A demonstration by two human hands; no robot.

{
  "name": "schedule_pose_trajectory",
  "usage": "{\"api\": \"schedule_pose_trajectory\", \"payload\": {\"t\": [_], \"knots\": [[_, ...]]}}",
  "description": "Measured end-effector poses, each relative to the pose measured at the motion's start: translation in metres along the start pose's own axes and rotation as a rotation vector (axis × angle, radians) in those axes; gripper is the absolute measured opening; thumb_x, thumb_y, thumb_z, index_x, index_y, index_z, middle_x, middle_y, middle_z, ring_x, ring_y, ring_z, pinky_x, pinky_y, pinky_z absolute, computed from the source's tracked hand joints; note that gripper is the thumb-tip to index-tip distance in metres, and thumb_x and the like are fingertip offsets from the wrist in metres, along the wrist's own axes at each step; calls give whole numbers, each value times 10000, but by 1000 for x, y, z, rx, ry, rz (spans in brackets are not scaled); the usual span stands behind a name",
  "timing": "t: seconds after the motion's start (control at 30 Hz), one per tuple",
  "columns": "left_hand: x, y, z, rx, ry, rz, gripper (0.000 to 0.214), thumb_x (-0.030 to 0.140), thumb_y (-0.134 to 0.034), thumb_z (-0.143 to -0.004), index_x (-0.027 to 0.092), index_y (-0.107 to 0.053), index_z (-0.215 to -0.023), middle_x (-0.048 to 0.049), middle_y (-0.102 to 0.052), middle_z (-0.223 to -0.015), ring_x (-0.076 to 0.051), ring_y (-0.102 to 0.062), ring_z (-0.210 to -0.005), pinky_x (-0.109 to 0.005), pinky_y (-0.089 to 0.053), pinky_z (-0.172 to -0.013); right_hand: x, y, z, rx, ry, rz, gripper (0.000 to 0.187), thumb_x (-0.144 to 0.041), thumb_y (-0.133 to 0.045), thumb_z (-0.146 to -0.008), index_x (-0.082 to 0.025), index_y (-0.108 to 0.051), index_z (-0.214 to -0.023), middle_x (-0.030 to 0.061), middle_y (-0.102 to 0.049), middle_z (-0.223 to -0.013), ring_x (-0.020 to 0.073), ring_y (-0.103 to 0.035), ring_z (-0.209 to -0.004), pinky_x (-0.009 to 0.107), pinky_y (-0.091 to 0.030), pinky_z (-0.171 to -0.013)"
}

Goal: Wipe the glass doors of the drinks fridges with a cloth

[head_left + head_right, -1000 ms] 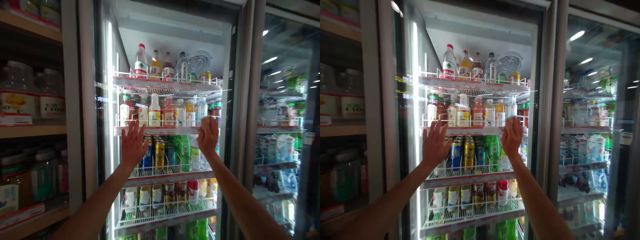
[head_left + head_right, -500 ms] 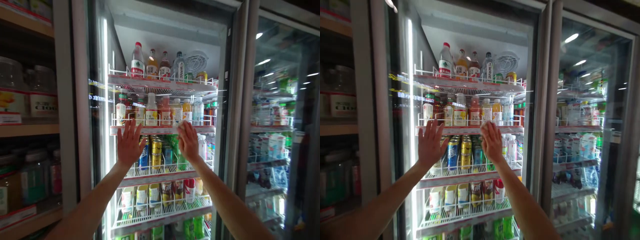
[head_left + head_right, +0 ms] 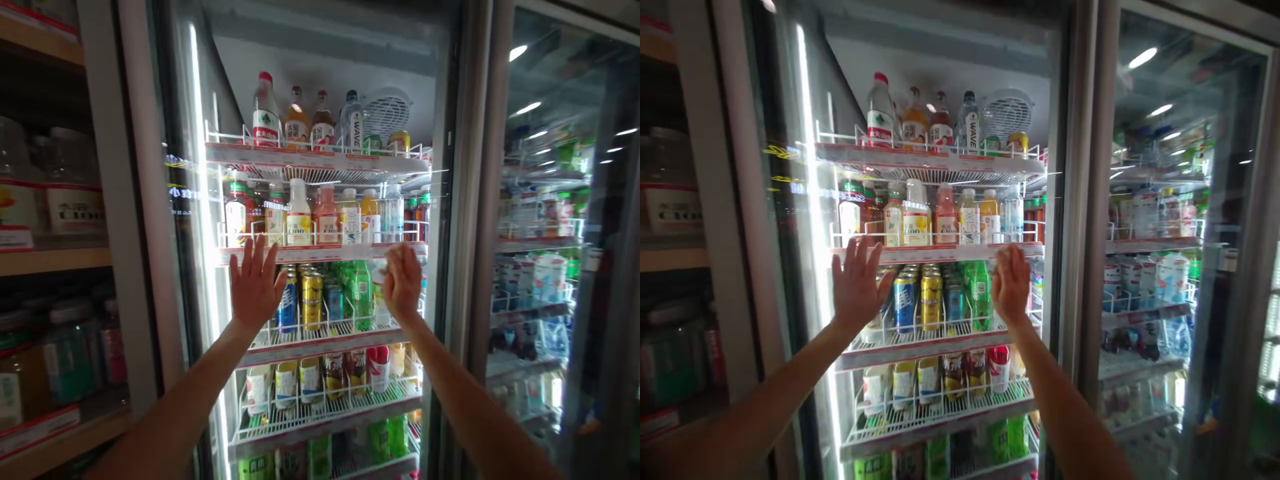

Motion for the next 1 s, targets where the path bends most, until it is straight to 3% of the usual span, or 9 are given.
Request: {"api": "schedule_pose_trajectory", "payload": {"t": [0.07,0.13,0.3,0.37,0.6,0.7,0.83,0.9,1.0], "knots": [[2,-1,2,2,22,7,633,341,-449,-902,216,-185,-1462,-111,-214,-1512,-262,-126,-1414,-511,-75,-1142,35,9,4,115,-170,47,454,-212,-401,-878,-170,-468,-1325,149,-363,-1455,287,-320,-1355,552,-333,-1058],[3,-3,2,6,36,17,630,336,-439,-903,214,-179,-1464,-111,-197,-1516,-267,-113,-1416,-525,-64,-1140,40,10,11,159,-254,52,466,-214,-398,-877,-163,-457,-1337,160,-351,-1459,300,-308,-1359,575,-320,-1057],[5,-1,2,14,39,29,637,339,-450,-901,237,-170,-1464,-94,-190,-1521,-267,-129,-1413,-524,-83,-1140,-51,-9,30,-133,82,-106,528,-183,-415,-862,-271,-396,-1382,62,-319,-1495,252,-235,-1401,507,-318,-1087],[8,1,12,-4,28,29,650,329,-458,-899,244,-152,-1466,-93,-179,-1524,-269,-128,-1413,-525,-101,-1137,-65,-12,35,-202,158,-120,513,-181,-426,-857,-280,-427,-1361,49,-350,-1482,239,-233,-1403,489,-307,-1097],[21,4,69,-84,-74,-45,697,295,-483,-887,244,-105,-1471,-99,-199,-1514,-255,-104,-1412,-493,-101,-1145,34,8,30,130,-192,45,453,-205,-395,-877,-184,-474,-1323,147,-341,-1470,286,-312,-1362,553,-349,-1045],[20,1,73,-76,-87,-62,703,303,-481,-882,213,-108,-1472,-113,-180,-1516,-261,-74,-1415,-493,-73,-1147,7,3,34,97,-128,-14,495,-190,-415,-870,-214,-423,-1364,119,-289,-1501,284,-271,-1382,552,-332,-1060],[19,1,70,-68,-80,-48,694,305,-486,-880,212,-132,-1470,-114,-192,-1514,-249,-77,-1416,-480,-65,-1150,-54,-8,47,-178,152,-142,537,-157,-444,-849,-292,-409,-1367,38,-290,-1511,240,-245,-1399,493,-320,-1092],[19,1,69,-70,-69,-35,684,310,-485,-882,222,-145,-1468,-108,-202,-1512,-244,-82,-1416,-474,-66,-1152,-50,-5,47,-196,170,-141,516,-163,-453,-848,-282,-437,-1351,38,-303,-1506,240,-244,-1399,493,-302,-1104],[21,1,70,-85,-64,-30,677,313,-481,-886,218,-149,-1468,-115,-214,-1508,-246,-85,-1415,-476,-71,-1151,-11,5,37,-29,-3,-57,499,-172,-426,-864,-236,-436,-1359,76,-288,-1510,263,-249,-1394,521,-303,-1093]]}}
Point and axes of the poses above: each hand's wrist, its own z-axis away from the middle knuckle, its own y-axis out of the back of the hand, x = y × z, the point moved 4 cm from there along -z, towards the middle knuckle
